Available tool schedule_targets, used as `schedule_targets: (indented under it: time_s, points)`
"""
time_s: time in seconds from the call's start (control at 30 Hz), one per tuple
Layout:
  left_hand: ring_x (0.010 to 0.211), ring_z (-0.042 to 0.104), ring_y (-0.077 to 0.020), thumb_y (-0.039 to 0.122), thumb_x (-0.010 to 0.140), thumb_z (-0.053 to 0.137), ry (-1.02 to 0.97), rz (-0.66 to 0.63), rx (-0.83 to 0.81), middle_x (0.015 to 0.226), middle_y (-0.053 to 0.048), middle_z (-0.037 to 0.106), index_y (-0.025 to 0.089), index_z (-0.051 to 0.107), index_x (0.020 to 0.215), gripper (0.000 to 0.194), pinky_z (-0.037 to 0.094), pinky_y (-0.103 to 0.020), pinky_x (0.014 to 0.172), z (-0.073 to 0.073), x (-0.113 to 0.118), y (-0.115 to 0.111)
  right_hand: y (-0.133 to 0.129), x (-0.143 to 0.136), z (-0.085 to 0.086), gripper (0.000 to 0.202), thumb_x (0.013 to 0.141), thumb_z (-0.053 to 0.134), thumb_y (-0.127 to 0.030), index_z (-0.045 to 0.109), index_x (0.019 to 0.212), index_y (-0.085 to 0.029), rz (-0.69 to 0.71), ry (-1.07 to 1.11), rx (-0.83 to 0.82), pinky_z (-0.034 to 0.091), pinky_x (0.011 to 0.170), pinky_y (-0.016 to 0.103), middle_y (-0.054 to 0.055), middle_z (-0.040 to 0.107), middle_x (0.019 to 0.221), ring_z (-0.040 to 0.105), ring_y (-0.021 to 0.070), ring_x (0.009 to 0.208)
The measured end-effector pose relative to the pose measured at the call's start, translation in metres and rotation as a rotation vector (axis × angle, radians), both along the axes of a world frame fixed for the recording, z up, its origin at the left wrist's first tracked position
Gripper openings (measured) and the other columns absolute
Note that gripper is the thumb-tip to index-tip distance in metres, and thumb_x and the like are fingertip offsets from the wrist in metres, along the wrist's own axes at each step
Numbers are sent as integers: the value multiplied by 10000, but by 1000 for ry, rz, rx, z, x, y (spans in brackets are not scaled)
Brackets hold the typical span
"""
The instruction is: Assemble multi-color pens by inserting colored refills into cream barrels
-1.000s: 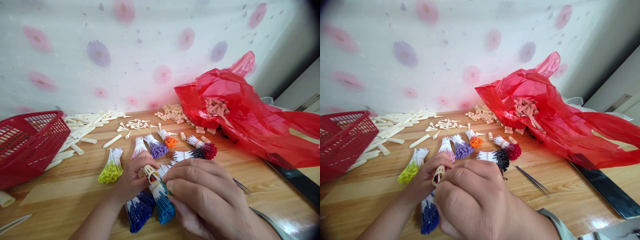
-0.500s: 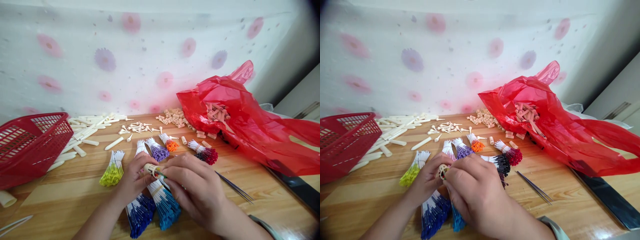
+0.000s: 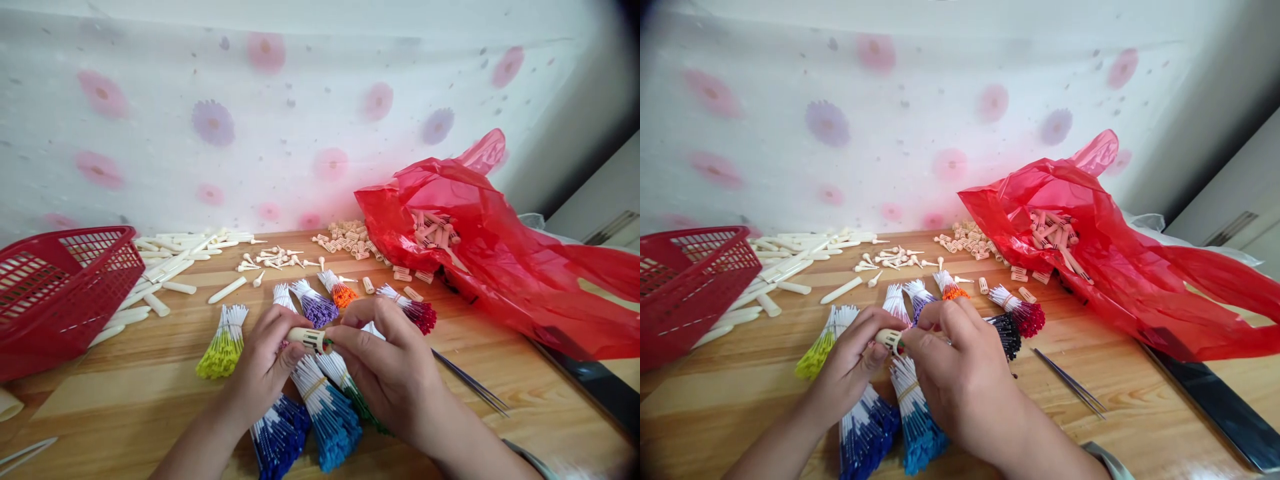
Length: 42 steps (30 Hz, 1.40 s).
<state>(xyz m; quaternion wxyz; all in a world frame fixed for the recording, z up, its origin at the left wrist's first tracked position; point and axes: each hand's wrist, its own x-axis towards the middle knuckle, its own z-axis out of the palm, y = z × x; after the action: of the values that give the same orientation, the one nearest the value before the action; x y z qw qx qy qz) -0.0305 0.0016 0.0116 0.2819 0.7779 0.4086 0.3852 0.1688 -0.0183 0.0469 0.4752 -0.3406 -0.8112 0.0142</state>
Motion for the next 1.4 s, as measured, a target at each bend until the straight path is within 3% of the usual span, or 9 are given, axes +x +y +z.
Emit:
schedule_targets:
  time_s: [0.23,0.5,0.73,0.93,1.03,1.13,1.27,1.4]
  points:
    - [922,521,-238,520,899,415,59,96,140,951,-67,533,213,613,1021,385,420,-333,775,1,-1,-3,0,-2,0,169,794,588,-71,653,850,-217,-27,42,7,453,604,263,31,543,822,536,142,729]
    - [894,519,-223,434,903,477,135,216,371,949,-68,519,186,605,1016,300,421,-325,762,-1,1,-6,2,-8,-1,123,801,590,-68,640,795,-180,42,174,-168,441,623,251,20,505,798,522,130,733]
    - [880,527,-224,419,887,518,150,322,435,931,-65,529,201,622,976,257,440,-323,744,0,3,-7,1,-19,-6,128,845,549,-119,642,783,-180,41,365,-320,445,636,262,23,523,783,527,139,725]
    - [861,532,-220,396,894,511,130,329,437,919,-68,537,193,630,955,243,443,-324,734,-1,3,-7,4,-18,-11,130,860,574,-209,704,856,-212,238,523,-485,480,701,291,33,552,838,564,151,788]
    - [870,541,-222,404,899,497,117,296,368,914,-69,545,187,625,940,256,439,-330,747,0,3,-4,6,-4,-13,143,855,591,-216,721,914,-227,225,522,-456,484,743,314,41,569,878,571,162,836]
    - [828,547,-209,423,906,470,86,266,219,867,-53,551,174,607,916,284,433,-323,747,0,3,0,1,19,-16,131,859,591,-208,705,923,-214,81,442,-365,474,779,321,41,592,877,567,168,872]
    - [733,532,-174,483,913,419,-25,151,-35,776,-13,544,182,576,830,349,417,-280,671,-3,5,1,-25,39,-24,114,866,558,-162,671,854,-173,-15,-11,-490,466,723,303,51,596,844,562,161,802]
    - [584,437,-127,553,821,533,-86,-32,-309,649,46,455,192,503,751,370,353,-238,541,-6,10,-3,-50,30,-30,93,861,574,-196,660,844,-165,-90,-395,-518,446,747,338,68,607,850,550,192,823]
